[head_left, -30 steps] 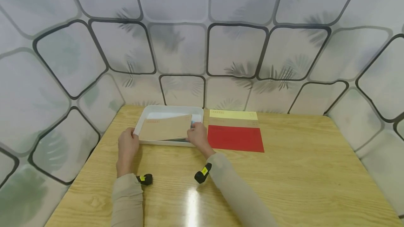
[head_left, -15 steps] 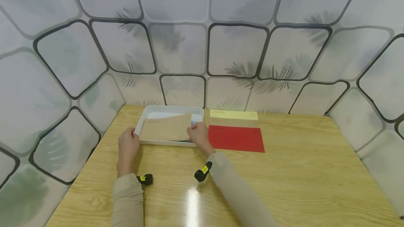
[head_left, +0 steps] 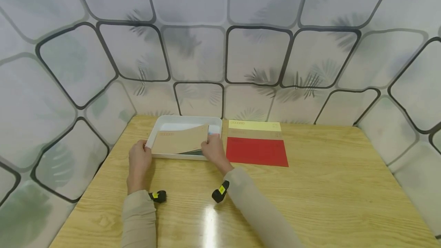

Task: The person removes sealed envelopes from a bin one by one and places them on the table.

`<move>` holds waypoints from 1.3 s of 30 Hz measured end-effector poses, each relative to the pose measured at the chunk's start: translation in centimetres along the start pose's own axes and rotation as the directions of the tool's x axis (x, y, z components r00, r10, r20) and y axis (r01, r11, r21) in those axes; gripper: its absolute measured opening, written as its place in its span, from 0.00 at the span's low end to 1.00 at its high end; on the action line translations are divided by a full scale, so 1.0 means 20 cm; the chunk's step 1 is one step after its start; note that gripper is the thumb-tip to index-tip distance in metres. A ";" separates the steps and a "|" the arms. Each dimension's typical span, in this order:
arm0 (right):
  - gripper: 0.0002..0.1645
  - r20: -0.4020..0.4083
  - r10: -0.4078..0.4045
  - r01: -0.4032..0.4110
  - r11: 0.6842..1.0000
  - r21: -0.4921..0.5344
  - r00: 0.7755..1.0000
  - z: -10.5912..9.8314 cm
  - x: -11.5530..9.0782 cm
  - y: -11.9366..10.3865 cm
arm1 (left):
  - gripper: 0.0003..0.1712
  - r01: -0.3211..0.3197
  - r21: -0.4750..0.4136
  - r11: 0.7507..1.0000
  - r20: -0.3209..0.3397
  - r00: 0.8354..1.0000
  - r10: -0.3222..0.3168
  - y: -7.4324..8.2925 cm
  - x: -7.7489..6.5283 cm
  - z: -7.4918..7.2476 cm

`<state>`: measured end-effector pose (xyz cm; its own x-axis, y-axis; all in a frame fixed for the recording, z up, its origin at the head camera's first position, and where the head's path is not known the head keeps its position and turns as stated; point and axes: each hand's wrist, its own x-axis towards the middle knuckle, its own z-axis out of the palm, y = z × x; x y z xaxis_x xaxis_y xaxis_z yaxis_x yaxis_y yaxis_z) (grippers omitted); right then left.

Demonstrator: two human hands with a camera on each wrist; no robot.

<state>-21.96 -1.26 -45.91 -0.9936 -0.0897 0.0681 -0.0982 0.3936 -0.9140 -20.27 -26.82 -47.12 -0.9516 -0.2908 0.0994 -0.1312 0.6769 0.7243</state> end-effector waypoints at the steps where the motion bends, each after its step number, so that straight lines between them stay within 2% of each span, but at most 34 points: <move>1: 0.16 0.008 -0.005 0.005 1.000 -0.023 1.000 0.00 0.00 0.00 | 0.22 0.003 -0.001 1.000 0.001 1.000 -0.003 0.00 0.00 0.00; 3: 0.10 0.033 -0.008 0.010 0.999 -0.052 0.999 0.01 -0.01 -0.01 | 0.22 0.006 -0.002 1.000 0.001 1.000 -0.006 0.00 0.00 0.00; 4: 0.11 0.043 -0.010 0.013 0.996 -0.083 0.999 0.01 -0.01 -0.02 | 0.22 0.007 -0.003 1.000 0.000 1.000 -0.007 0.00 0.00 0.00; 8: 0.32 0.086 -0.004 0.016 0.990 -0.140 0.996 0.02 -0.02 -0.03 | 0.22 0.004 -0.001 1.000 -0.005 1.000 -0.004 0.00 0.00 0.00; 10: 0.36 0.097 -0.013 0.029 0.985 -0.172 0.995 0.02 -0.03 -0.04 | 0.22 0.005 -0.002 1.000 -0.006 1.000 -0.005 0.00 0.00 0.00; 16: 0.37 0.082 -0.054 0.072 0.968 -0.238 0.995 0.02 -0.04 -0.05 | 0.22 0.006 0.009 1.000 -0.014 1.000 -0.006 0.00 0.00 0.00; 18: 0.33 0.070 -0.073 0.086 0.977 -0.194 0.995 0.03 -0.03 -0.05 | 0.22 0.007 0.009 1.000 -0.009 1.000 -0.007 0.00 0.00 0.00; 20: 0.31 0.062 -0.075 0.081 0.991 -0.107 0.995 0.04 -0.03 -0.05 | 0.22 0.009 0.003 1.000 -0.002 1.000 -0.009 0.00 0.00 0.00; 22: 0.30 0.064 -0.050 0.051 0.998 -0.019 0.997 0.04 -0.03 -0.04 | 0.22 0.007 0.000 1.000 0.002 1.000 -0.007 0.01 0.00 0.00; 24: 0.33 0.068 0.001 -0.005 0.998 0.067 0.998 0.05 -0.02 -0.04 | 0.22 0.002 0.001 1.000 -0.001 1.000 -0.002 0.01 -0.01 0.00; 27: 0.33 0.061 0.060 -0.070 0.980 0.188 0.996 0.06 0.00 -0.03 | 0.21 -0.009 0.008 1.000 -0.012 1.000 0.009 0.00 -0.01 0.00; 29: 0.30 0.067 0.096 -0.112 0.952 0.286 0.993 0.06 0.02 -0.02 | 0.21 -0.010 0.006 1.000 -0.014 1.000 0.010 0.00 -0.01 0.00; 32: 0.25 0.110 0.162 -0.194 0.883 0.427 0.981 0.06 0.05 -0.01 | 0.22 -0.001 0.005 1.000 -0.011 1.000 0.001 0.00 0.00 0.00; 36: 0.23 0.212 0.232 -0.313 0.742 0.593 0.949 0.03 0.08 0.00 | 0.23 0.007 0.010 1.000 -0.008 1.000 -0.007 -0.01 0.00 0.00; 39: 0.25 0.267 0.249 -0.365 0.637 0.679 0.931 0.02 0.09 0.01 | 0.23 0.010 0.008 1.000 -0.011 1.000 -0.010 -0.01 0.00 0.00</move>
<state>-23.77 -1.70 -46.05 -0.9348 -0.2297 -0.2710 0.3376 -0.3372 -0.8788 -20.27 -26.97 -47.20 -0.9471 -0.3051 0.0994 -0.1432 0.6791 0.7199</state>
